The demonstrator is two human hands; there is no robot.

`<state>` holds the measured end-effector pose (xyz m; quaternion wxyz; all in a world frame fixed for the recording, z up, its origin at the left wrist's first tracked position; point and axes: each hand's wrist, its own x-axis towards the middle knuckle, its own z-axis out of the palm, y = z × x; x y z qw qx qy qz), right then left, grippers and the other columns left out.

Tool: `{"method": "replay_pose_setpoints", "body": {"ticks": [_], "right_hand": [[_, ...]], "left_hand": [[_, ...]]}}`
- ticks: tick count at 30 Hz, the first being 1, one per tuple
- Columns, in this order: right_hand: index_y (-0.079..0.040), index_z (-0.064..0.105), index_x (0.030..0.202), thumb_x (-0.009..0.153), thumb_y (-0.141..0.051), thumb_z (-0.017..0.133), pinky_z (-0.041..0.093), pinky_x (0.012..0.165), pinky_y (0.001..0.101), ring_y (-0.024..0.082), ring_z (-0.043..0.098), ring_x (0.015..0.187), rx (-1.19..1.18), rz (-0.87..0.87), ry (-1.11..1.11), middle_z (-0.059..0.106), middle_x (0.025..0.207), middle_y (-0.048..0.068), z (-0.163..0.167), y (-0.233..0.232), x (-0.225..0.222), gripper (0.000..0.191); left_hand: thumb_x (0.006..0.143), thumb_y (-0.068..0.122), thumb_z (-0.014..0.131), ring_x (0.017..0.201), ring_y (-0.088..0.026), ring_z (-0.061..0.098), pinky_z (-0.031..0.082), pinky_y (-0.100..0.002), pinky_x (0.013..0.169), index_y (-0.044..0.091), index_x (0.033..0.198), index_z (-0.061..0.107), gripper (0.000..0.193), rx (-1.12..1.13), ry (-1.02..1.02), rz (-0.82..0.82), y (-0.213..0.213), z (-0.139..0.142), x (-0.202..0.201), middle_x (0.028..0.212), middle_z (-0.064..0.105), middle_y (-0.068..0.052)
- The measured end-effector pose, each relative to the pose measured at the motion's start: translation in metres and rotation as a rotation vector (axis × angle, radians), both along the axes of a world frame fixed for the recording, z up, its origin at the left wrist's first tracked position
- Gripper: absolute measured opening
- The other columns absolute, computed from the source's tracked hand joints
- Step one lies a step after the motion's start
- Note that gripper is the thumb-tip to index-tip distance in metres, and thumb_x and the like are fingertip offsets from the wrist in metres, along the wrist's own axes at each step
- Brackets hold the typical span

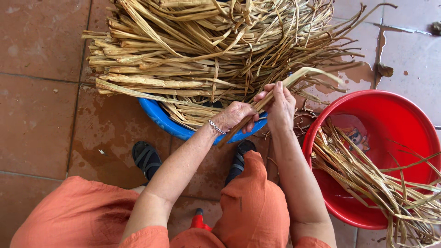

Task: The person sits on the floor sorting dried leaf strips from a blue basin, pulling individual strips out, stripping off thin fragments, and occasionally cutting pieces with scissors, placing the handled strips into a red bucket beside them.

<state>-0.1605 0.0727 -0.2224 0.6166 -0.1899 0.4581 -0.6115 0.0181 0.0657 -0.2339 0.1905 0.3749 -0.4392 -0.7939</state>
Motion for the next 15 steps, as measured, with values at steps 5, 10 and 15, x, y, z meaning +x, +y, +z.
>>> {"method": "replay_pose_setpoints", "body": {"ticks": [5,10,15], "right_hand": [[-0.007,0.053,0.091,0.109,-0.034,0.048,0.046,0.048,0.0356,0.017,0.047,0.051,0.141,-0.141,-0.085,0.045,0.061,0.000,-0.012,-0.044,0.014,0.033],[-0.008,0.053,0.086,0.109,-0.037,0.049,0.036,0.039,0.0323,0.013,0.037,0.041,0.129,-0.245,0.037,0.039,0.054,-0.002,-0.022,-0.075,0.025,0.038],[-0.008,0.054,0.083,0.108,-0.037,0.050,0.032,0.035,0.0297,0.010,0.036,0.039,0.168,-0.352,0.146,0.041,0.054,-0.003,-0.025,-0.092,0.023,0.039]], "left_hand": [[0.100,0.024,0.047,0.051,-0.020,0.063,0.050,-0.033,0.047,-0.001,0.085,0.063,0.034,0.056,0.053,0.096,0.000,0.001,0.000,0.062,0.066,-0.014],[0.096,0.022,0.047,0.050,-0.022,0.064,0.050,-0.033,0.045,-0.002,0.083,0.062,0.031,0.031,0.016,0.133,0.006,-0.002,0.015,0.060,0.066,-0.016],[0.098,0.022,0.047,0.048,-0.019,0.060,0.048,-0.032,0.046,-0.002,0.084,0.061,0.031,0.029,0.029,0.134,0.016,-0.009,0.034,0.059,0.064,-0.015]]}}
